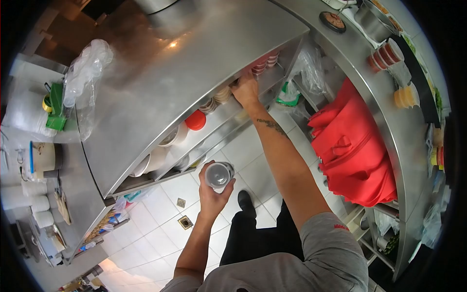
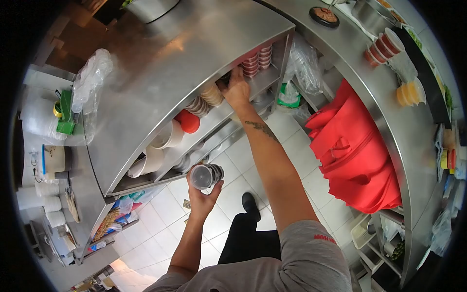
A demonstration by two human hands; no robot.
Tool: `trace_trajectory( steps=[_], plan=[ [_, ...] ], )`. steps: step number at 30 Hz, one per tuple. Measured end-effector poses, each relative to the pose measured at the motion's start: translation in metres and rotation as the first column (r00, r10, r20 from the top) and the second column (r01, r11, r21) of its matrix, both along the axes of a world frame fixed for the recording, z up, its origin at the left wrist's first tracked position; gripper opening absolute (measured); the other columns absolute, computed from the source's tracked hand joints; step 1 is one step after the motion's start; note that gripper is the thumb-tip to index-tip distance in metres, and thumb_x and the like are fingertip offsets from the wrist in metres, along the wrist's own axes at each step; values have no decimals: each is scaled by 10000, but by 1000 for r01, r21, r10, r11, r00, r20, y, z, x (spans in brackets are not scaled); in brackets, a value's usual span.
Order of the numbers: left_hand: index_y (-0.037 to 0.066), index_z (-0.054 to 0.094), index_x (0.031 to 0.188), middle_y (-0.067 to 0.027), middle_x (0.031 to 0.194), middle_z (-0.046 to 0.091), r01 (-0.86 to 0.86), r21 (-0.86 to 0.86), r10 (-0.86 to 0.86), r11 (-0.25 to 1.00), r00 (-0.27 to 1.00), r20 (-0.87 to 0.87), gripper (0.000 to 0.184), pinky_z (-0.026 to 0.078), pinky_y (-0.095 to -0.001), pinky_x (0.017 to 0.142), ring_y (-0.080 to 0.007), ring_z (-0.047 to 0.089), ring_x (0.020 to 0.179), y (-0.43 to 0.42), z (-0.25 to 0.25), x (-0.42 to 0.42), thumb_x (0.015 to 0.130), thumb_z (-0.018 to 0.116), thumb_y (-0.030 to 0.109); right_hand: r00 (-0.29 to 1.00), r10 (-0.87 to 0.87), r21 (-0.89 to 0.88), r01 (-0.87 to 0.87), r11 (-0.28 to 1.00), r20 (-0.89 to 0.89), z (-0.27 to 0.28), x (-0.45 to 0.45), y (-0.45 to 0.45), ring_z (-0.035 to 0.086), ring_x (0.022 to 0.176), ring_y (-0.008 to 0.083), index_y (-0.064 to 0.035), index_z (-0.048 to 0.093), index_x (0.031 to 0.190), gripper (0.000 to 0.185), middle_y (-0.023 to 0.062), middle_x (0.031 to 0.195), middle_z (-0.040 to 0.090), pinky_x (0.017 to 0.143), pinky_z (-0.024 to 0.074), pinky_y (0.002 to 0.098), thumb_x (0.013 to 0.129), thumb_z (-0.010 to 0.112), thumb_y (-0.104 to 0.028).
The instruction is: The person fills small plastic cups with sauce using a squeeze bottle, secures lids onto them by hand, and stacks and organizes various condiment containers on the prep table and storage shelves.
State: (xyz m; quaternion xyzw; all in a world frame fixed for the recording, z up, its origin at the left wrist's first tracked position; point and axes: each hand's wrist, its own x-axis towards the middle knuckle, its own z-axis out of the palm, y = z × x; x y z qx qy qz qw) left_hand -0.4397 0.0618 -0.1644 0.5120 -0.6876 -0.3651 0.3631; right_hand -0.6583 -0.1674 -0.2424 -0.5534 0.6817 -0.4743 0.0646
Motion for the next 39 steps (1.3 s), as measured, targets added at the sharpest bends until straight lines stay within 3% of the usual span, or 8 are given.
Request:
trace_trajectory(
  steps=[7, 14, 22, 25, 29, 31, 34, 39],
  plan=[
    [-5, 405, 1289, -180, 1273, 509, 14, 52, -14, 999, 1000, 8, 698, 468, -365, 929, -302, 582, 1104, 6, -6, -9, 723, 804, 81, 990, 31, 88, -43, 995, 134, 7, -6, 0, 605, 954, 441, -49, 380, 1192, 658, 247, 1160, 554, 767, 506, 504, 726, 767, -307],
    [-6, 405, 1293, -177, 1270, 505, 26, 7, -26, 1000, 1000, -5, 705, 468, -353, 931, -289, 579, 1104, 6, 9, -20, 719, 807, 79, 997, 55, 61, -58, 996, 61, 16, -8, 4, 602, 973, 438, -26, 420, 1176, 677, 251, 1095, 589, 791, 515, 486, 695, 791, -324],
    [-14, 419, 1274, -118, 1120, 570, -135, -201, 109, 970, 985, -135, 711, 457, -325, 905, -210, 588, 1013, -50, 93, -31, 697, 821, 92, 983, 120, -6, -120, 993, 138, 10, -25, 23, 592, 1006, 426, 14, 478, 1167, 615, 243, 1040, 626, 822, 483, 452, 686, 804, -189],
    [-9, 420, 1282, -100, 1106, 592, -210, -234, 180, 949, 973, -145, 657, 484, -313, 838, -187, 605, 962, -80, 140, -49, 738, 785, 44, 988, 115, -1, -115, 993, 99, 20, -36, 45, 608, 884, 400, 32, 472, 1157, 612, 233, 1014, 617, 780, 489, 426, 702, 808, -201],
    [9, 444, 1250, -92, 1093, 606, -225, -249, 185, 942, 967, -173, 578, 481, -289, 813, -176, 607, 947, -125, 156, -66, 763, 756, 11, 959, 160, 33, -172, 985, 233, 43, -52, 82, 586, 758, 285, 30, 470, 1166, 624, 190, 1004, 612, 700, 493, 360, 718, 818, -229],
    [26, 445, 1177, -106, 945, 614, -236, -297, 223, 925, 972, -78, 557, 477, -305, 723, -174, 598, 811, -147, 150, -69, 738, 781, 92, 958, 175, 38, -188, 981, 228, 58, -65, 103, 569, 713, 220, 22, 465, 1200, 651, 170, 1014, 616, 657, 494, 318, 726, 821, -246],
    [29, 436, 1128, -127, 843, 609, -244, -376, 265, 894, 964, 3, 546, 476, -324, 676, -195, 585, 717, -167, 151, -78, 728, 789, 142, 906, 195, 138, -262, 955, 376, 104, -88, 135, 637, 882, 337, -3, 435, 1227, 661, 215, 1067, 609, 737, 511, 391, 729, 802, -236],
    [9, 434, 1201, -120, 868, 606, -291, -234, 309, 928, 950, 45, 570, 469, -332, 658, -212, 562, 697, -166, 166, -88, 761, 770, 145, 937, 212, 46, -234, 971, 276, 165, -141, 153, 594, 702, 249, -9, 483, 1196, 648, 159, 960, 643, 666, 498, 355, 704, 825, -257]
  ],
)
